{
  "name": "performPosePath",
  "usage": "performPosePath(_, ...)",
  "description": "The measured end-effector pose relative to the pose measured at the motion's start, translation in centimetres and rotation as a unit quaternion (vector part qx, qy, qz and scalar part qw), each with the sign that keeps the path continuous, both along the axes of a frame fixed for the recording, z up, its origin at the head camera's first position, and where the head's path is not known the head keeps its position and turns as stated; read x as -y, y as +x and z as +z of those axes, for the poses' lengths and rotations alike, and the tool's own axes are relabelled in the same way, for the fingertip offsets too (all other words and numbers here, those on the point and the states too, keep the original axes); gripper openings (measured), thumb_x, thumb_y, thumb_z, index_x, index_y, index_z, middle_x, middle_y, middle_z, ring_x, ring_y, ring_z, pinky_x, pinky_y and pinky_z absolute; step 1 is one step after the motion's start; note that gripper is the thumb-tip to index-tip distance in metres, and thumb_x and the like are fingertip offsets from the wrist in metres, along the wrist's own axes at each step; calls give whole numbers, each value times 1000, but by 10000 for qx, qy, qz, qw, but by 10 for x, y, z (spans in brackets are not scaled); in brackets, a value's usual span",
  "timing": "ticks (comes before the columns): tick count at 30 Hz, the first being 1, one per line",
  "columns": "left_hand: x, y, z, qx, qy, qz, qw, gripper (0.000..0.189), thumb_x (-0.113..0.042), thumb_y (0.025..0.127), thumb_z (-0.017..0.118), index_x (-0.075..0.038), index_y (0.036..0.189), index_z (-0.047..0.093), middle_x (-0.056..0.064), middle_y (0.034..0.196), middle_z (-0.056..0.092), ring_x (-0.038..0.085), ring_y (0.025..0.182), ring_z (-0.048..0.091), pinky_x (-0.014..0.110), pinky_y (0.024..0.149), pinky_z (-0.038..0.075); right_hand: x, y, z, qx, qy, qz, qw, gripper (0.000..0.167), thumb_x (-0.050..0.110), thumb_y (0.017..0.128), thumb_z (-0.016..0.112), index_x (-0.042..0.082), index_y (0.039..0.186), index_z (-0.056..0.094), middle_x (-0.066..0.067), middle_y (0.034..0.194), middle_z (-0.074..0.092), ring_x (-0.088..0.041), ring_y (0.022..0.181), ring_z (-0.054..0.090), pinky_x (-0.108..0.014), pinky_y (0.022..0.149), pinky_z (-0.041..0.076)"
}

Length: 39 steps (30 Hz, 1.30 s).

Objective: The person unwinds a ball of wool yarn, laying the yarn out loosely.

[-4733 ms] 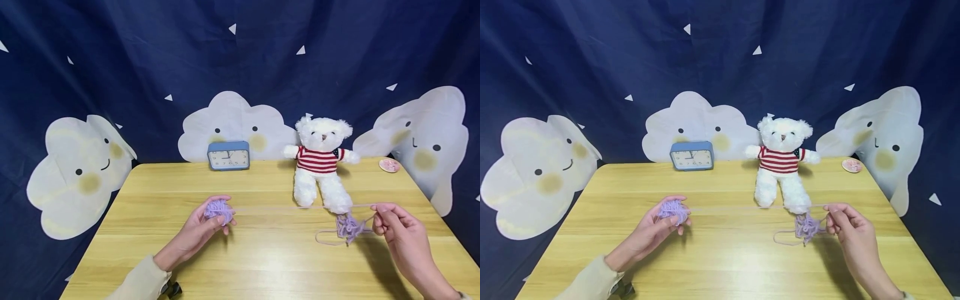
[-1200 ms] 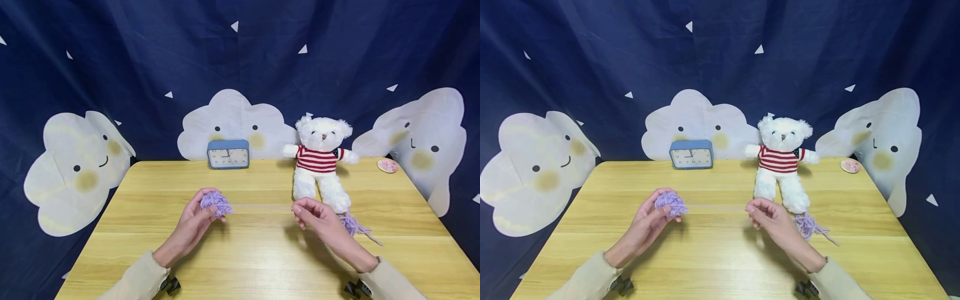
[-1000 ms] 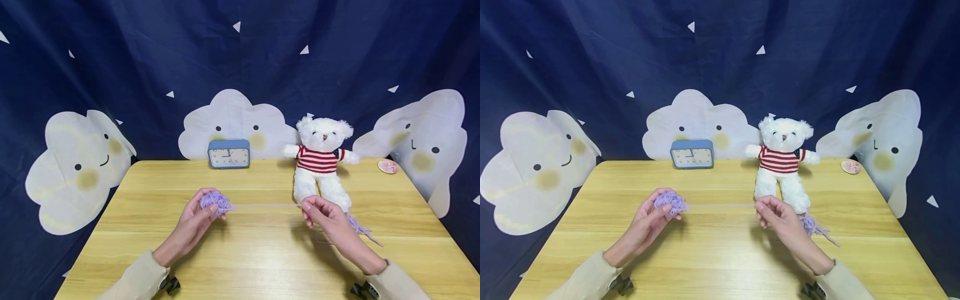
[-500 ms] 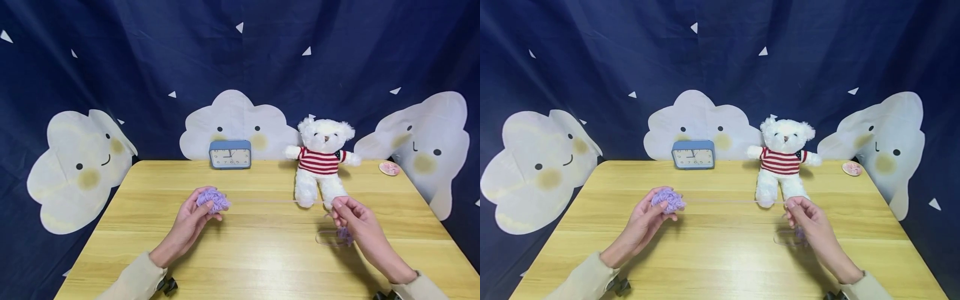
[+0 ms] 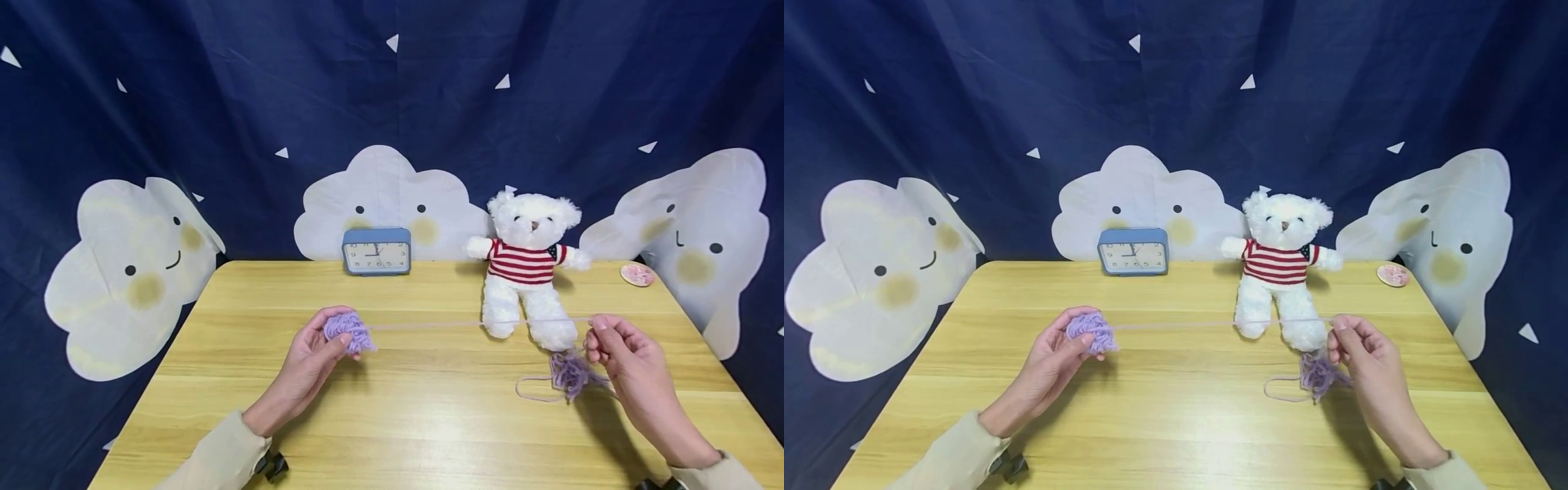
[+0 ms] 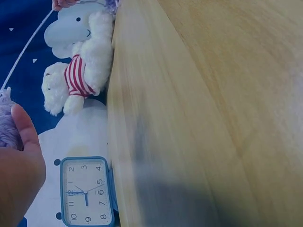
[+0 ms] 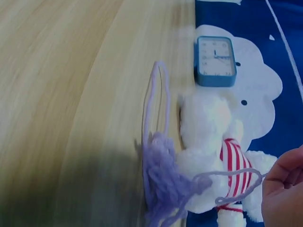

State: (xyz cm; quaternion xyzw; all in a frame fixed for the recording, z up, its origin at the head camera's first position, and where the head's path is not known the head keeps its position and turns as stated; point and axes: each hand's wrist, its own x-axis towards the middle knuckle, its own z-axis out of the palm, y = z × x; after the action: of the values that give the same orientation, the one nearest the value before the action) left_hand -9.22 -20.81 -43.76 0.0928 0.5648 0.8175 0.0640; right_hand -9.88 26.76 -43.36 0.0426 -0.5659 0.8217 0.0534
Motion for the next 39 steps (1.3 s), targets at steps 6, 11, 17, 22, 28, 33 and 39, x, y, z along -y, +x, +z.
performPosePath(6, 2, -1, 0, 100, -39, 259, 9996, 44, 1, 109, 62, 4, 151, 49, 12, 130, 63, 19, 107, 69, 34, 94, 64, -16, 5, -5, -64, -187, -76, 9998, 21, -1, 114, 50, 1, 110, 70, -5, 87, 68, -12, 73, 63, -20, 64, 57)
performPosePath(11, 4, -1, -1, 228, -182, 593, 9978, 43, -4, 110, 63, 1, 151, 51, 8, 127, 67, 17, 106, 71, 37, 96, 63, -30, 10, -14, 36, -188, -169, 9997, 23, -1, 114, 49, 1, 109, 71, -5, 86, 68, -13, 72, 63, -21, 63, 56)
performPosePath(17, 4, 0, -1, 191, -216, 798, 9964, 37, -9, 113, 60, 1, 147, 53, 8, 121, 71, 18, 95, 72, 39, 88, 65, -49, 11, -21, 652, 325, -536, 9959, 20, 4, 113, 56, 8, 101, 72, -1, 82, 67, -10, 67, 61, -20, 58, 54)
performPosePath(22, 4, 0, 1, 167, -121, 838, 9963, 32, -9, 113, 59, 0, 143, 55, 9, 123, 68, 17, 97, 69, 33, 83, 65, -66, 10, -25, 1233, 1384, -657, 9805, 22, 11, 112, 62, 17, 95, 75, 3, 79, 67, -8, 66, 61, -18, 58, 53)
performPosePath(28, 3, -1, 1, 289, 42, 564, 9980, 37, -2, 110, 58, -1, 147, 54, 11, 128, 58, 17, 99, 64, 27, 80, 62, -76, -1, -30, 1802, 3217, 121, 9295, 20, 13, 115, 57, 5, 104, 71, 5, 85, 66, -7, 73, 60, -22, 62, 55)
performPosePath(33, 1, -3, 1, 446, -37, 396, 9982, 46, -1, 108, 60, -2, 154, 52, 11, 133, 53, 17, 107, 61, 25, 86, 60, -73, -4, -29, 1952, 3963, 749, 8940, 26, 12, 116, 51, -11, 119, 63, 1, 96, 66, -9, 79, 60, -25, 67, 56)
performPosePath(39, 0, -3, 1, 418, -55, 152, 9990, 48, 0, 108, 59, -4, 156, 52, 14, 140, 49, 19, 115, 60, 28, 98, 59, -62, 1, -22, 1843, 4445, 711, 8737, 36, 19, 116, 54, -13, 130, 62, -1, 93, 65, -11, 77, 59, -27, 65, 52)
